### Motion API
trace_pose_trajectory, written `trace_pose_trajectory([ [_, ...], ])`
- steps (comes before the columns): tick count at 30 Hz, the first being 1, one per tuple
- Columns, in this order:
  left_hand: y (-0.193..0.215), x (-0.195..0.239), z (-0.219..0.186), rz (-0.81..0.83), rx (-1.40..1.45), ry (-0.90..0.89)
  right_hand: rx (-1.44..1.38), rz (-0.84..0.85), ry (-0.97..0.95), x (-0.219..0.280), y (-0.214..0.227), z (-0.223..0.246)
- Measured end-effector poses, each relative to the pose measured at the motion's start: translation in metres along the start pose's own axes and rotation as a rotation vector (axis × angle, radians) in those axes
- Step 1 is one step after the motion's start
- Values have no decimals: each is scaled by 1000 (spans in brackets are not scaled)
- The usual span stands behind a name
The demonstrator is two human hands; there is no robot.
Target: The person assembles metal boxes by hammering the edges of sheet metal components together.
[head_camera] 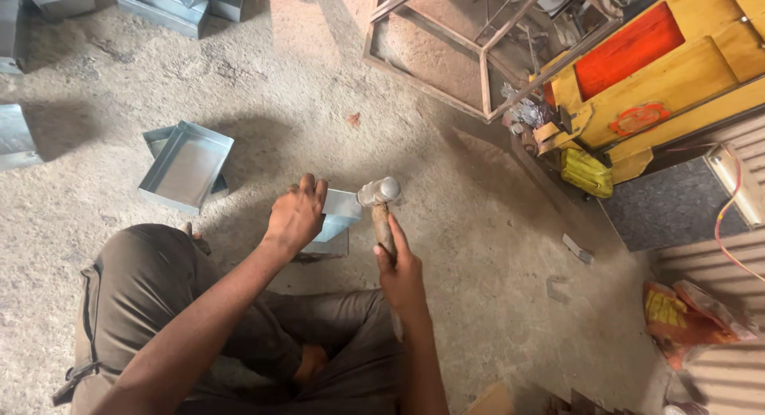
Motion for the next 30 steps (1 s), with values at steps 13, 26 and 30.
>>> trace_pose_trajectory([
  [13, -126, 49, 52, -332, 153, 20, -468, -71, 13, 31, -4, 17],
  [26, -118, 45, 53, -24, 271, 186, -340, -92, -109, 20, -47, -6],
  [30, -124, 45, 54, -94, 262, 153, -429, -111, -137, 20, -27, -14],
])
Point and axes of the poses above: each hand's wrist, its own x-axis away from the middle knuckle, its own y-axis out of the back of the hand, z = x × y, the point moved 6 cm from there along -x, towards the middle knuckle, and after that the axes turned 7 degrees about -y, right-handed, at the moved point
